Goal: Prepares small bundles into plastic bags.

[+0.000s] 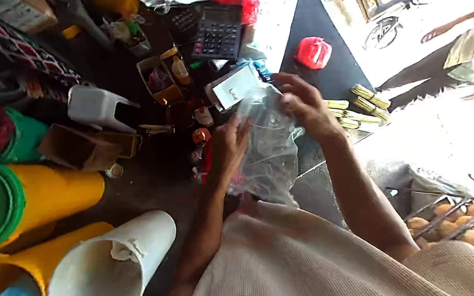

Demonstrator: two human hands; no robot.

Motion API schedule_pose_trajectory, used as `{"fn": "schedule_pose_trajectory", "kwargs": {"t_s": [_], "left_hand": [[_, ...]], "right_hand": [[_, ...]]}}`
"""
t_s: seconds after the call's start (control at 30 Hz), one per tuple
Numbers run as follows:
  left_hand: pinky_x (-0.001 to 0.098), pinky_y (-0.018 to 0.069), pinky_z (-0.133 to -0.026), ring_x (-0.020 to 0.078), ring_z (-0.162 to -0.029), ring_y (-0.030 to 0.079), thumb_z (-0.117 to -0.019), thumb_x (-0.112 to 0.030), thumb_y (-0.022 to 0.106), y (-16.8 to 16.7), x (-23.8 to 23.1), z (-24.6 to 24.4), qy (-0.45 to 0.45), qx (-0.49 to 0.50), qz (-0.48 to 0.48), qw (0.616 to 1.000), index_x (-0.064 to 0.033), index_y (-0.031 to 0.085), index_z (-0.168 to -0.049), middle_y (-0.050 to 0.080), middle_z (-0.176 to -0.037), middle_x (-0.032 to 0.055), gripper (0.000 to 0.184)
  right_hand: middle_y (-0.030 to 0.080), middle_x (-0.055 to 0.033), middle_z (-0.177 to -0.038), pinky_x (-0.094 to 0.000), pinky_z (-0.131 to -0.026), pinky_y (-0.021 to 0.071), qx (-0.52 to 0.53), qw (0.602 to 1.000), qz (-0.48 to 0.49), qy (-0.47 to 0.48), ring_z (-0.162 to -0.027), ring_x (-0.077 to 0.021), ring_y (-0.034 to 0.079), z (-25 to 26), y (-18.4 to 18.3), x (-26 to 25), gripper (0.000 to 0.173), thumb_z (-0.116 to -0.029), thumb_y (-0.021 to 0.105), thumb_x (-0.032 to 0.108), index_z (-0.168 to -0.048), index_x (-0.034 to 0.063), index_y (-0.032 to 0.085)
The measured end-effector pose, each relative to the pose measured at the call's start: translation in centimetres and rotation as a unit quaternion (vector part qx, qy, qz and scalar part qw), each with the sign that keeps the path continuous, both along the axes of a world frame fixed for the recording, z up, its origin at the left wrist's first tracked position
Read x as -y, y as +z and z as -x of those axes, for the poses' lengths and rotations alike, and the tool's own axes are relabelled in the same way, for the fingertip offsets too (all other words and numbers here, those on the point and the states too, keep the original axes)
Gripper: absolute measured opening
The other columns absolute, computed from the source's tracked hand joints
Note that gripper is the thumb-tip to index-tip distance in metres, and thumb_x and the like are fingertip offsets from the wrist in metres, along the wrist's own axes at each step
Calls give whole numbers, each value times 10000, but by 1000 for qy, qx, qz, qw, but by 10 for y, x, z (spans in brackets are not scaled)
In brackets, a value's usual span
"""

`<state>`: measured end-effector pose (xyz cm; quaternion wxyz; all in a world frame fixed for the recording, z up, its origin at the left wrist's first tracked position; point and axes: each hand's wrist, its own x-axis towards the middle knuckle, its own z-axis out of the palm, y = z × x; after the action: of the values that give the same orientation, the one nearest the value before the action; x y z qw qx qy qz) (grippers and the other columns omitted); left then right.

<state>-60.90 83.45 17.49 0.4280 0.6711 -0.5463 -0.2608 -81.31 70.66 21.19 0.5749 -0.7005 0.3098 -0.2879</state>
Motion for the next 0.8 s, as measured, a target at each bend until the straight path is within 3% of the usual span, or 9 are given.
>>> {"fn": "schedule_pose_trajectory", "kwargs": {"t_s": [0.07,0.13,0.2,0.27,0.5,0.6,0.7,0.77,0.8], "left_hand": [[421,537,-579,204,-606,597,-1092,-344,473,6,13,15,62,26,28,997,-27,664,-1087,616,-734,100,371],[419,539,-594,198,-621,608,-1086,-342,484,4,23,40,93,51,50,993,-20,665,-1041,617,-723,95,373],[434,549,-608,213,-632,628,-1074,-341,520,-1,26,74,79,58,50,994,-1,678,-1016,637,-727,109,379],[359,526,-569,145,-588,578,-1092,-341,464,-1,26,97,91,-2,19,996,-25,690,-1007,607,-704,51,398],[240,511,-499,59,-507,545,-1121,-302,356,-10,1,146,138,-162,-63,975,-37,677,-986,582,-626,-38,438],[340,601,-744,131,-821,688,-1062,-277,538,2,-17,142,112,-48,-87,989,-48,649,-1235,708,-959,56,308],[505,426,-1131,294,-1396,467,-921,-464,729,43,-19,126,104,127,-52,985,-55,293,-1585,440,-1549,181,894],[641,272,-1175,415,-1439,385,-895,-577,696,65,-2,126,36,244,-70,967,-43,329,-1576,420,-1550,238,940],[677,340,-1099,418,-1306,519,-922,-561,672,64,5,128,-9,276,-74,958,-56,514,-1465,579,-1387,221,758]], "right_hand": [[587,-34,-1435,-458,-907,599,32,991,-113,-69,-1171,-237,657,62,-3,-16,746,-1006,363,686,-1597,236,290],[614,-13,-1405,-474,-937,592,54,977,-185,-91,-1188,-222,656,83,-10,-38,933,-878,500,807,-1581,226,301],[698,-20,-1203,-367,-900,598,42,978,-180,-100,-1042,-128,684,80,-10,-59,673,-942,658,506,-1464,119,485],[723,-44,-967,-312,-740,602,2,986,-102,-129,-819,-95,688,85,-13,-56,282,-1022,610,234,-1237,55,645],[658,-18,-879,-272,-651,548,61,991,-60,-103,-724,-73,610,169,-46,6,160,-1010,559,109,-1134,47,639],[672,-45,-919,-310,-708,585,105,994,-10,-21,-781,-107,649,180,-39,34,172,-983,544,48,-1133,5,616],[690,-97,-1065,-321,-800,605,97,987,12,128,-891,-124,677,166,-28,33,240,-940,542,-50,-1156,-29,646],[680,-111,-1057,-320,-790,596,84,980,9,182,-879,-130,670,153,-23,22,256,-936,534,-88,-1154,-34,658],[683,-118,-1027,-327,-762,595,85,979,-1,183,-847,-143,670,148,-23,16,246,-948,529,-87,-1153,-39,656]]}}
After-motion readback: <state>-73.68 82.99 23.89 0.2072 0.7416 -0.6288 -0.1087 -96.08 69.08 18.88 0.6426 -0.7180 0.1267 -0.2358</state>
